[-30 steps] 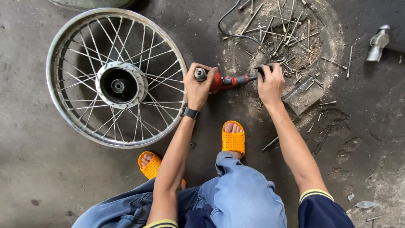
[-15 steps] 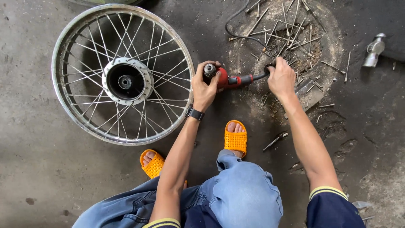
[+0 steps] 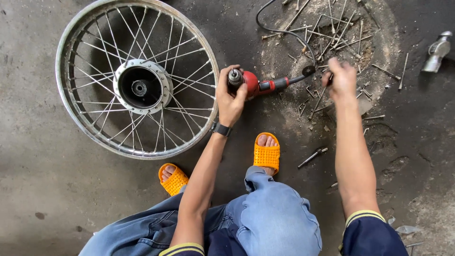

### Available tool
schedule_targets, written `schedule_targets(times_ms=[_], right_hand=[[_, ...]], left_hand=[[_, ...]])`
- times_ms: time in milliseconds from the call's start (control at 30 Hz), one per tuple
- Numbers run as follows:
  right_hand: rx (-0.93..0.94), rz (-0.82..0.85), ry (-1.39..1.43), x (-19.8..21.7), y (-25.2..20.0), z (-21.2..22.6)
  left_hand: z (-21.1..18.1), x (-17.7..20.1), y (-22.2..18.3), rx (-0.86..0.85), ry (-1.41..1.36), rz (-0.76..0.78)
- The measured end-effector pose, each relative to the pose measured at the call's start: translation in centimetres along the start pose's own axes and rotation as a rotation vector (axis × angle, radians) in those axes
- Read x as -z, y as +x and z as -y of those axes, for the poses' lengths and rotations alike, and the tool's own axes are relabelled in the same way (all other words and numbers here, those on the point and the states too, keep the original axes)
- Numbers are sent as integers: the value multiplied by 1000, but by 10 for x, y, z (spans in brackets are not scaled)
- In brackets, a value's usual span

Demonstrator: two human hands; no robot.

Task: Cleaning and polishing the interior of a motorcycle wheel hub using a power drill with a cleaning attachment.

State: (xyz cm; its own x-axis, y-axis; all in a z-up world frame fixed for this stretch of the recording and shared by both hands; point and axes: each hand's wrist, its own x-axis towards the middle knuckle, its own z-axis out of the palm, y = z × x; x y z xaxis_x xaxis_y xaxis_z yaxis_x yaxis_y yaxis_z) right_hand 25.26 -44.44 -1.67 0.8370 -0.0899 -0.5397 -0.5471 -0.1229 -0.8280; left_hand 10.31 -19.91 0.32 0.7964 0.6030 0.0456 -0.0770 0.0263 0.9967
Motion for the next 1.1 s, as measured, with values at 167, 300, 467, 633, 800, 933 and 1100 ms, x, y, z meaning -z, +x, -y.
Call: schedule_targets(times_ms=[167, 300, 467, 633, 800, 933, 1100], right_hand=[[187, 103, -124, -4, -33, 39], [561, 261, -443, -13, -48, 20], [919, 284, -532, -57, -80, 38], [848, 350, -391, -80, -107, 47], [644, 522, -227, -112, -115, 43], [656, 497, -225, -127, -115, 39], [480, 580, -54, -134, -115, 29]], left_hand=[[-7, 7, 8, 85, -85, 51], [20, 12, 5, -10, -194, -67], [11, 7, 7, -34, -178, -121], [3, 17, 10, -56, -166, -165], [-2, 20, 3, -75, -198, -44], [-12, 23, 1, -69, -154, 14], [-16, 25, -2, -36, -130, 17]])
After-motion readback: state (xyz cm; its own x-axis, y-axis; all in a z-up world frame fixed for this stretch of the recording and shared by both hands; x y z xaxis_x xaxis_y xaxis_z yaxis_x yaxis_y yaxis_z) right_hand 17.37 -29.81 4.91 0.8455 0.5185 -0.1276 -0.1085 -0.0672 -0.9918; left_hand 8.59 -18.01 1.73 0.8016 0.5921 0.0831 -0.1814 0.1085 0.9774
